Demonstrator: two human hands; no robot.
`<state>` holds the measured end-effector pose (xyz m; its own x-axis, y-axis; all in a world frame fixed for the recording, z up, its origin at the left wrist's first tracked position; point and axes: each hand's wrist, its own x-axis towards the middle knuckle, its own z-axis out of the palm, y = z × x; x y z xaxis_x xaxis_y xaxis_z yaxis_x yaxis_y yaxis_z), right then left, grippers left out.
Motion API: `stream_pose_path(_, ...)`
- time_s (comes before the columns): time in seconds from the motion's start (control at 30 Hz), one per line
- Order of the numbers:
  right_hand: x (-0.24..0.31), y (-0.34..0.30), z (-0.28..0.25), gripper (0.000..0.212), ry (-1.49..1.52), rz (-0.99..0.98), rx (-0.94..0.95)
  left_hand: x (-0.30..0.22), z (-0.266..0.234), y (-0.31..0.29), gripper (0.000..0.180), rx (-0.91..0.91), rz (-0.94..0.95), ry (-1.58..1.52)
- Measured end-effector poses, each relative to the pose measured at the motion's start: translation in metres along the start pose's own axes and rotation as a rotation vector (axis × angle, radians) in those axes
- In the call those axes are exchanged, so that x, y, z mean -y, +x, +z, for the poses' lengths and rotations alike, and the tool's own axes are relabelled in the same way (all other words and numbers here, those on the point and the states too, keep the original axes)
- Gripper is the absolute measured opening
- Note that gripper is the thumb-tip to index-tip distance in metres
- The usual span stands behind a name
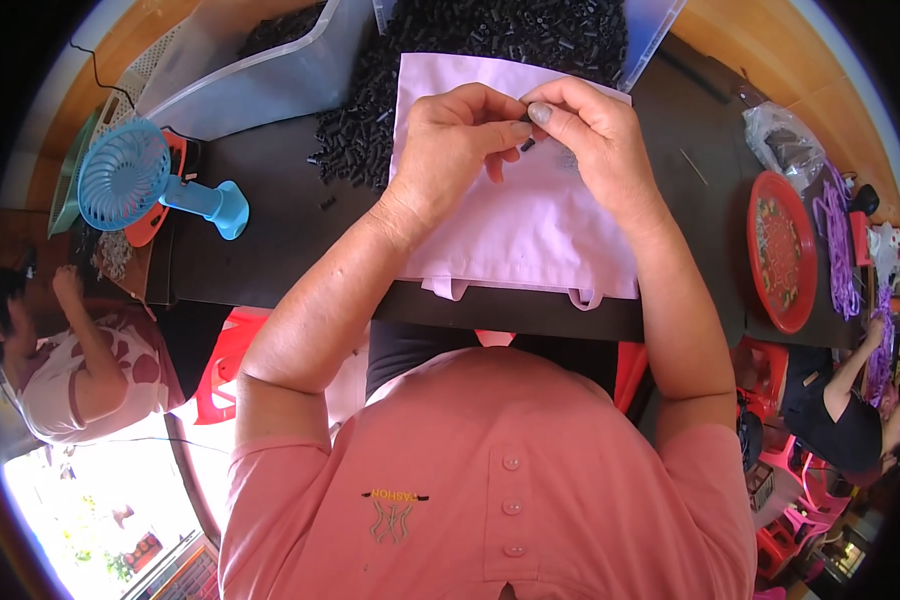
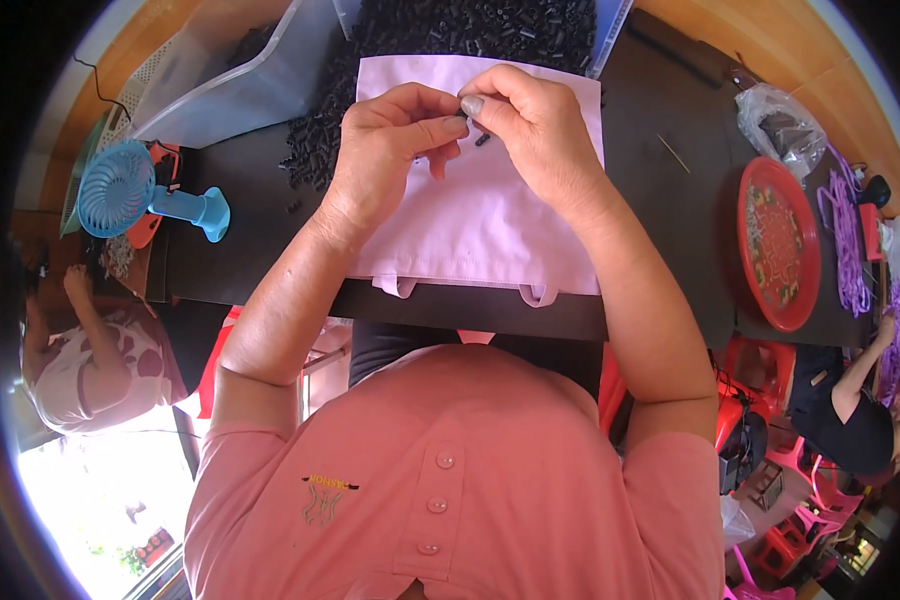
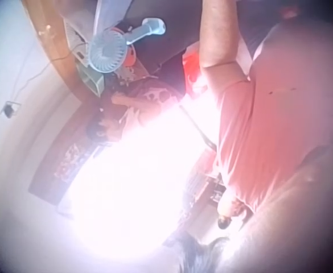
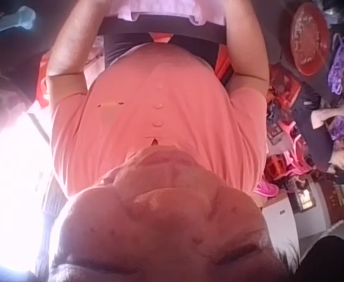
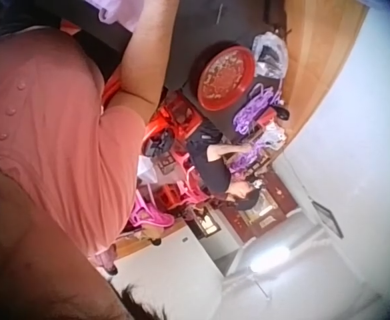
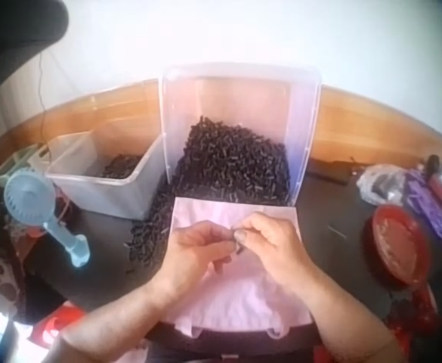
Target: The person assembles small components by picking up plastic pieces and inserting metal parts into them by hand.
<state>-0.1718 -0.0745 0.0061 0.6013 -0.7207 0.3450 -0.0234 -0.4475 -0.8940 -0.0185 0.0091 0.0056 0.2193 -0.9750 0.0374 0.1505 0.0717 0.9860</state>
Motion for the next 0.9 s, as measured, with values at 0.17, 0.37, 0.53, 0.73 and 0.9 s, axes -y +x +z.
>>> stream_pose_path(0.17,0.002,-0.002,-0.001,0.008,-0.065,-0.04,-0.019,-0.001,0.001,0.001,0.013,0.018,-0.007,-0.007)
stream_pose_path(0.37,0.007,-0.004,0.001,0.004,-0.199,-0.16,-0.019,0.002,0.0,0.001,0.013,0.037,-0.041,-0.011)
stream_pose_path(0.53,0.003,-0.005,0.007,0.004,-0.327,-0.247,-0.091,0.001,-0.004,0.001,0.015,0.078,-0.119,0.009)
stream_pose_path(0.73,-0.003,-0.007,0.018,0.004,-0.577,-0.456,-0.275,0.0,-0.003,0.001,0.016,0.056,-0.137,-0.065)
stream_pose_path(0.9,-0.004,-0.008,0.019,0.003,-0.128,-0.137,-0.22,-0.001,-0.003,-0.001,0.014,0.022,-0.101,-0.043)
